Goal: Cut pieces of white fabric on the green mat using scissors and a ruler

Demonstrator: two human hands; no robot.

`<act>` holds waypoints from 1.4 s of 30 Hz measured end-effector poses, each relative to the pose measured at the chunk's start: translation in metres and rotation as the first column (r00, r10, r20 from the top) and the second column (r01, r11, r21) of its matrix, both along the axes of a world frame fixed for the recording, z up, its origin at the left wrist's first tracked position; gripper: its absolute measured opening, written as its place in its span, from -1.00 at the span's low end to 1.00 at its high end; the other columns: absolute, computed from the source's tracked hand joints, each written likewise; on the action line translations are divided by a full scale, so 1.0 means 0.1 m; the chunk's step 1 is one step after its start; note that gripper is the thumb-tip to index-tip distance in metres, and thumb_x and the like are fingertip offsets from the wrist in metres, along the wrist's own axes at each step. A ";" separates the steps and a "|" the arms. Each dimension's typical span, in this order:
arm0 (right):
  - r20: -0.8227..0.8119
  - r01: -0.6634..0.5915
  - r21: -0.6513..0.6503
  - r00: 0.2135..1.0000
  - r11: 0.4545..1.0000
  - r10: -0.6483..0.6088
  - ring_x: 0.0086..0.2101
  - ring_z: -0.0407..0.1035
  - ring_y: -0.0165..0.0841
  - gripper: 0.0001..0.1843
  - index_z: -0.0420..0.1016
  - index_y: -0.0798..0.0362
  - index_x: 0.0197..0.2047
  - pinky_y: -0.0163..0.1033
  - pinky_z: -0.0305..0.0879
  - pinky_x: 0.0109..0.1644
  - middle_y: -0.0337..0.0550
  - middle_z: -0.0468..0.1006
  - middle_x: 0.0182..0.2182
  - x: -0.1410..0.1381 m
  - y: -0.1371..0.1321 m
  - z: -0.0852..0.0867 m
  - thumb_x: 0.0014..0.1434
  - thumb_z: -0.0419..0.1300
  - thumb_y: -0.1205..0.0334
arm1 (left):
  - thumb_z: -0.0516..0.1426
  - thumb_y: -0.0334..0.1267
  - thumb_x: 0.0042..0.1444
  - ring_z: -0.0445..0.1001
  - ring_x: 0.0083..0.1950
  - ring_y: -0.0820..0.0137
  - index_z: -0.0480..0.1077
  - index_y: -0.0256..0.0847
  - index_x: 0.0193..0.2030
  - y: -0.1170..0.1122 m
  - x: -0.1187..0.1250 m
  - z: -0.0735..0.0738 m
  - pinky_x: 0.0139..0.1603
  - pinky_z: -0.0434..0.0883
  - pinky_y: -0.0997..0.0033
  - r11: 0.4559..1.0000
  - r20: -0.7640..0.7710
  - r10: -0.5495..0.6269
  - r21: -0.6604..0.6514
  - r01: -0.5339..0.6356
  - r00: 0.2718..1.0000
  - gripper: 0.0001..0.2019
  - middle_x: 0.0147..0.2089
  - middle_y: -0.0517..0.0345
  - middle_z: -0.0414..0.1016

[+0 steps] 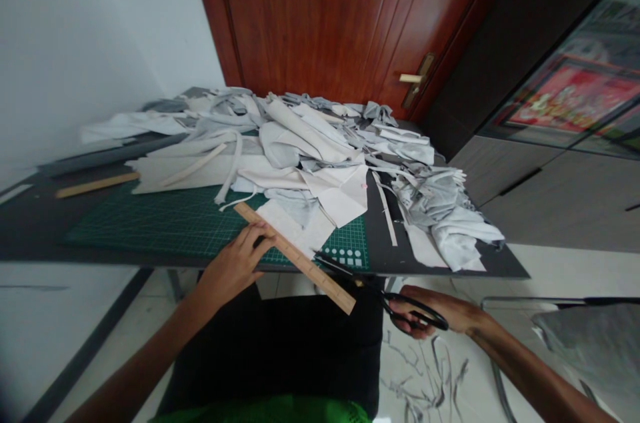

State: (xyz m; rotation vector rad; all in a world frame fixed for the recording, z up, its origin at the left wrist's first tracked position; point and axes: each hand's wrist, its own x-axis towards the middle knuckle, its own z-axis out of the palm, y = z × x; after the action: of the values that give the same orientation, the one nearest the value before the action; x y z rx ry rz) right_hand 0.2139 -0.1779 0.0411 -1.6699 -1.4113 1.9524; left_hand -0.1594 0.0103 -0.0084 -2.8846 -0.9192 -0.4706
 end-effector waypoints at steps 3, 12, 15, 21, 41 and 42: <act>-0.008 0.032 -0.053 0.999 0.998 -0.032 -0.61 0.03 -0.54 -0.31 0.28 0.05 -0.46 -0.33 -0.10 -0.52 -0.33 0.24 -0.62 0.01 0.03 0.06 0.15 0.14 -0.48 | 0.41 -0.47 -0.06 0.23 0.46 -0.09 0.29 -0.17 0.27 0.00 0.00 0.00 0.37 0.39 -0.09 1.000 -0.006 0.001 0.002 -0.001 1.000 -0.26 0.37 -0.25 0.27; 0.068 -0.042 0.021 0.997 0.999 0.041 -0.54 0.16 -0.48 -0.29 0.35 0.09 -0.44 -0.30 0.07 -0.42 -0.27 0.29 -0.58 -0.11 0.04 0.04 0.22 0.06 -0.48 | 0.41 -0.51 -0.09 0.25 0.44 -0.08 0.30 -0.17 0.25 -0.02 0.01 0.04 0.37 0.39 -0.06 1.000 -0.007 0.010 -0.024 -0.010 1.000 -0.26 0.35 -0.24 0.30; 0.158 -0.047 0.089 0.987 0.995 0.032 -0.46 0.26 -0.41 -0.30 0.40 0.08 -0.38 -0.25 0.23 -0.30 -0.22 0.34 -0.45 -0.14 -0.05 0.07 0.23 0.06 -0.47 | 0.40 -0.51 -0.09 0.24 0.45 -0.08 0.29 -0.16 0.26 -0.01 0.00 0.04 0.38 0.38 -0.08 1.000 -0.005 0.014 -0.027 -0.014 1.000 -0.26 0.37 -0.24 0.28; 0.244 -0.106 0.238 0.969 0.965 0.046 -0.42 0.32 -0.35 -0.28 0.42 0.03 -0.38 -0.17 0.34 -0.11 -0.19 0.39 -0.44 -0.25 -0.12 0.08 0.32 -0.10 -0.46 | 0.40 -0.49 -0.08 0.26 0.43 -0.07 0.28 -0.15 0.26 -0.01 0.01 0.03 0.36 0.40 -0.06 1.000 -0.020 0.009 -0.001 -0.009 1.000 -0.25 0.35 -0.23 0.28; 0.352 -0.185 0.402 0.935 0.897 0.035 -0.49 0.21 -0.36 -0.26 0.36 0.01 -0.57 -0.22 0.27 -0.24 -0.25 0.27 -0.65 -0.26 -0.02 0.10 0.27 -0.01 -0.48 | 0.39 -0.52 -0.07 0.26 0.43 -0.06 0.29 -0.16 0.27 -0.03 0.01 0.05 0.36 0.39 -0.05 1.000 -0.002 0.009 -0.020 -0.009 1.000 -0.25 0.32 -0.21 0.30; 0.344 -0.182 0.405 0.938 0.896 0.035 -0.49 0.22 -0.36 -0.25 0.37 0.01 -0.56 -0.21 0.27 -0.24 -0.24 0.29 -0.64 -0.25 -0.02 0.11 0.27 -0.02 -0.48 | 0.40 -0.51 -0.07 0.26 0.43 -0.07 0.28 -0.17 0.27 -0.03 0.01 0.05 0.36 0.40 -0.05 1.000 -0.010 0.009 -0.015 -0.009 1.000 -0.25 0.32 -0.22 0.29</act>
State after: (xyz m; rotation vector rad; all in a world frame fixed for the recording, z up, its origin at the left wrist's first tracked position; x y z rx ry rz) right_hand 0.1884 -0.1800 0.0521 -1.7747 -1.9269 1.2978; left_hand -0.1588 0.0076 -0.0034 -2.8926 -0.9383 -0.4502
